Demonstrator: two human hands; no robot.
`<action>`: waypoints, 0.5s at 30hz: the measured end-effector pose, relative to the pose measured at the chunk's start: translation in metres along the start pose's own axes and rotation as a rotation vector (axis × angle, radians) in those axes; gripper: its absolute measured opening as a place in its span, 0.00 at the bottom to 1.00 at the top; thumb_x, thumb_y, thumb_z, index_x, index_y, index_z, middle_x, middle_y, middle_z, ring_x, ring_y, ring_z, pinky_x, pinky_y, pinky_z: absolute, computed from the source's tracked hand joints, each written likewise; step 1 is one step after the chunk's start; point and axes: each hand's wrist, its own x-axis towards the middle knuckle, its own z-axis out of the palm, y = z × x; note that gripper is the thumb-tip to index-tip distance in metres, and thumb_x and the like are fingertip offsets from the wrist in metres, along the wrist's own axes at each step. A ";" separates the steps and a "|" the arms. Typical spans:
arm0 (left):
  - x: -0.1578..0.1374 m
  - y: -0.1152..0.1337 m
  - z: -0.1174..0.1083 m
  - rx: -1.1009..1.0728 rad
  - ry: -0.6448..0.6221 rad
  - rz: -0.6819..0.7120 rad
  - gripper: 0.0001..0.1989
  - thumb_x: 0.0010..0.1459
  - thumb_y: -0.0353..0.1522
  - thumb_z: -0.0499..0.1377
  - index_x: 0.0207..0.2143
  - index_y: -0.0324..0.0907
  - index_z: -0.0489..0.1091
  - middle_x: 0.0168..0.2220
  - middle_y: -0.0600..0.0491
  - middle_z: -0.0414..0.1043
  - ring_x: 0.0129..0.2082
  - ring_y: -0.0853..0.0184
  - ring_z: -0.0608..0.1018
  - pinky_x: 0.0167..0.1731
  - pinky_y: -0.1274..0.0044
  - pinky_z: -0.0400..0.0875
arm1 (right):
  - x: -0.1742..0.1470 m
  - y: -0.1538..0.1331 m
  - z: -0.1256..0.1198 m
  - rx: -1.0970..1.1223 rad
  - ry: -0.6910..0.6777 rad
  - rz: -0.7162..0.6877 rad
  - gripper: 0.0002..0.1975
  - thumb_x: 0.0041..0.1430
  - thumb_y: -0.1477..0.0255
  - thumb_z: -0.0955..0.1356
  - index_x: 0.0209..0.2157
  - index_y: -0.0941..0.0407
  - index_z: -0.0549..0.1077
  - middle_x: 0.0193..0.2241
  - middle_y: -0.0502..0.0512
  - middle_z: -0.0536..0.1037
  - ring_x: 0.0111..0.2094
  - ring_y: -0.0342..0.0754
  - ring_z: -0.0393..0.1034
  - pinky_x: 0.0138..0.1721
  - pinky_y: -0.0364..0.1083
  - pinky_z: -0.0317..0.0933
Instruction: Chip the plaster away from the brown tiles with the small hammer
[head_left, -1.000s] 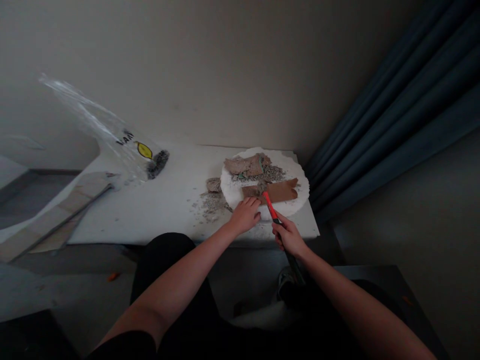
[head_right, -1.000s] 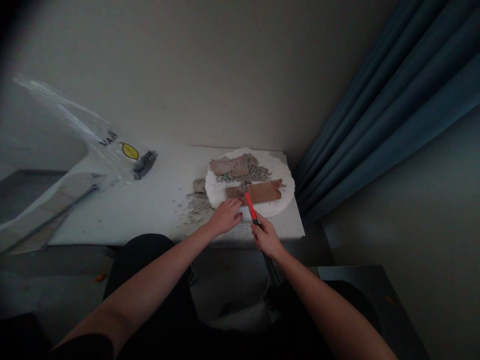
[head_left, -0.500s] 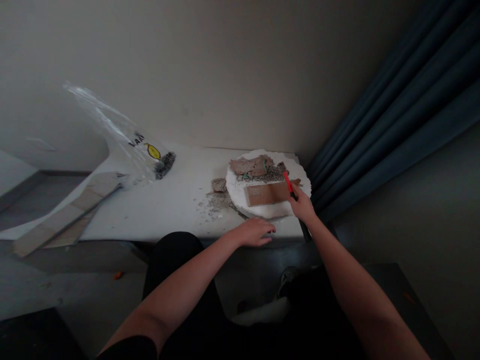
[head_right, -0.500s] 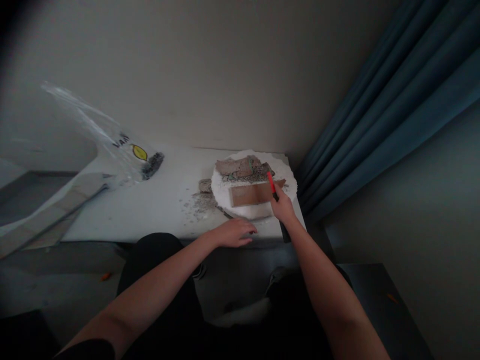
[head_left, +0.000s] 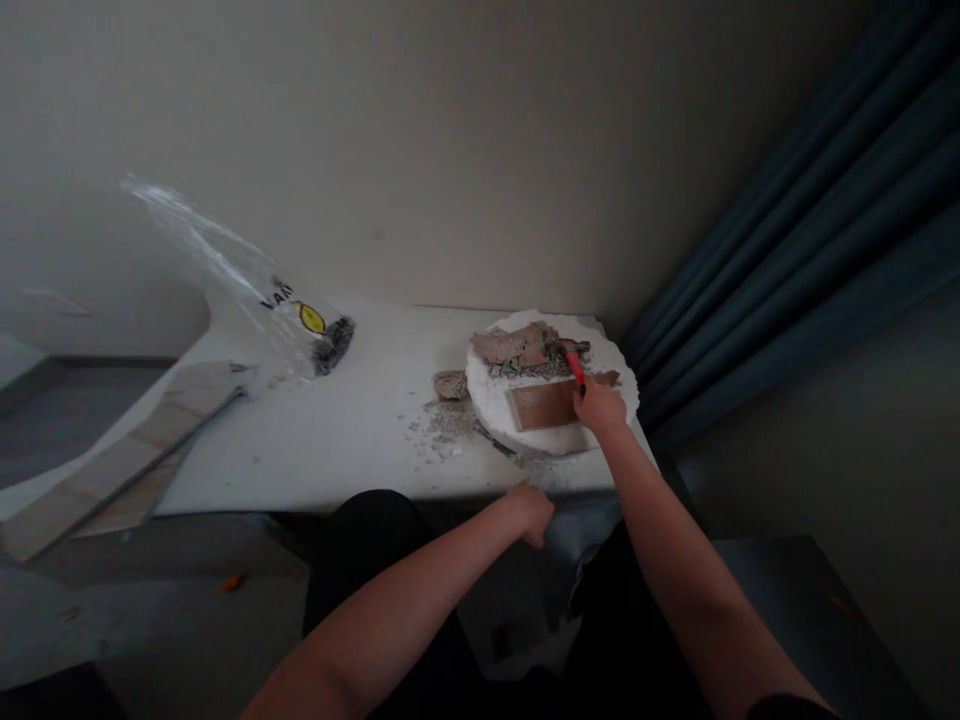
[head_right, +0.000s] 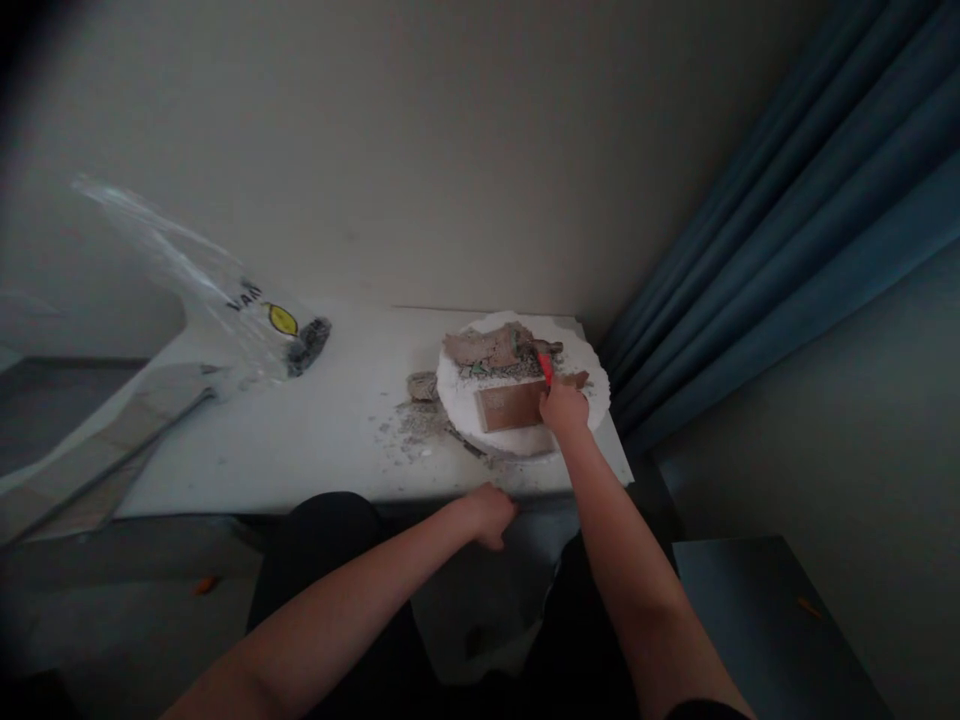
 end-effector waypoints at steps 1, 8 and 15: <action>-0.001 0.001 -0.001 -0.008 -0.008 -0.004 0.25 0.49 0.41 0.62 0.48 0.38 0.72 0.45 0.41 0.77 0.44 0.51 0.78 0.43 0.63 0.73 | -0.001 -0.002 -0.005 -0.011 0.010 0.000 0.21 0.65 0.65 0.63 0.53 0.62 0.70 0.49 0.74 0.72 0.45 0.62 0.73 0.43 0.54 0.65; 0.000 0.002 -0.002 -0.028 -0.028 0.044 0.27 0.49 0.44 0.63 0.48 0.37 0.72 0.46 0.40 0.76 0.46 0.50 0.78 0.47 0.60 0.72 | -0.014 -0.005 -0.007 -0.042 0.068 -0.200 0.19 0.67 0.64 0.61 0.56 0.57 0.67 0.50 0.67 0.69 0.49 0.59 0.68 0.45 0.51 0.62; 0.012 -0.011 0.009 -0.064 -0.144 0.001 0.27 0.48 0.45 0.64 0.46 0.37 0.74 0.46 0.41 0.76 0.46 0.52 0.78 0.49 0.60 0.71 | -0.004 0.014 0.009 -0.022 -0.146 -0.090 0.27 0.60 0.67 0.67 0.58 0.62 0.61 0.50 0.71 0.69 0.49 0.62 0.67 0.41 0.51 0.62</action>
